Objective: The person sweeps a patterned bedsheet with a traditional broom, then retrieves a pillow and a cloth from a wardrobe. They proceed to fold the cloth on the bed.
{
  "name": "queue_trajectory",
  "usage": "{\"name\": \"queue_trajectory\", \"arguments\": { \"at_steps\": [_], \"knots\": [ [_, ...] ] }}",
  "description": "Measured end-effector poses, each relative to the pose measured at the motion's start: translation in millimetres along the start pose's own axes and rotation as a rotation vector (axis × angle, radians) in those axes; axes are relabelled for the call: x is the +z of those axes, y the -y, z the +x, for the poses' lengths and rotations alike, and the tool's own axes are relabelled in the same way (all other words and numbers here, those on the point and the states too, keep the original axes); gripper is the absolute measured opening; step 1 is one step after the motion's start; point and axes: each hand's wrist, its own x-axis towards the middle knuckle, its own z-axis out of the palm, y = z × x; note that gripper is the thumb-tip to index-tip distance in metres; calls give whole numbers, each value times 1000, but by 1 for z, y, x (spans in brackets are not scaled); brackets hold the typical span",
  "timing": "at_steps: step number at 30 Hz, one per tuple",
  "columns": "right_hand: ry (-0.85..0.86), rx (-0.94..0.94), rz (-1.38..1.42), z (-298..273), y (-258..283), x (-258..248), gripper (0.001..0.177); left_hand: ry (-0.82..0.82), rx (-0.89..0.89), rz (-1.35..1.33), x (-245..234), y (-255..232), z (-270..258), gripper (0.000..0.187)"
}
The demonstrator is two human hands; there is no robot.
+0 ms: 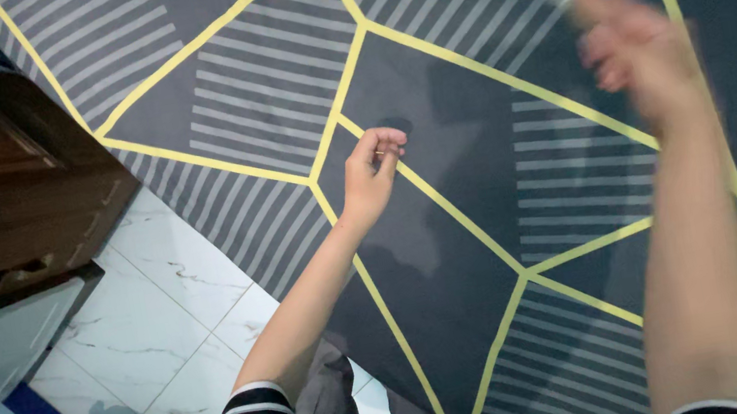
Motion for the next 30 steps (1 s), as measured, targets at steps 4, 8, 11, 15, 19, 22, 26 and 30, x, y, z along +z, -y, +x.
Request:
{"name": "queue_trajectory", "arguments": {
  "at_steps": [4, 8, 11, 15, 19, 22, 26, 30],
  "knots": [
    [-464, 21, 98, 31, -9, -26, 23, 8, -21, 28, -19, 13, -3, 13],
    [-107, 252, -290, 41, -10, 21, 22, 17, -55, 68, -28, 16, -2, 14],
    [297, 366, -408, 12, 4, 82, 32, 1, -4, 111, -25, 9, -1, 13],
    [344, 213, -608, -9, 23, 79, 36, -75, 36, -33, -24, -3, 1, 10],
    [-161, -12, 147, 29, -11, 16, 18, -103, -11, -94, -25, -6, 1, 11],
    [-378, 161, 493, 75, -42, 19, 28, -103, 31, -85, -28, 1, -3, 11],
    [133, 345, -339, 50, -52, 154, 17, -139, -27, -130, -31, 3, -13, 11],
    [707, 57, -425, 6, -14, 230, 29, -173, 28, -107, -42, 0, -5, 10]
  ]
}}
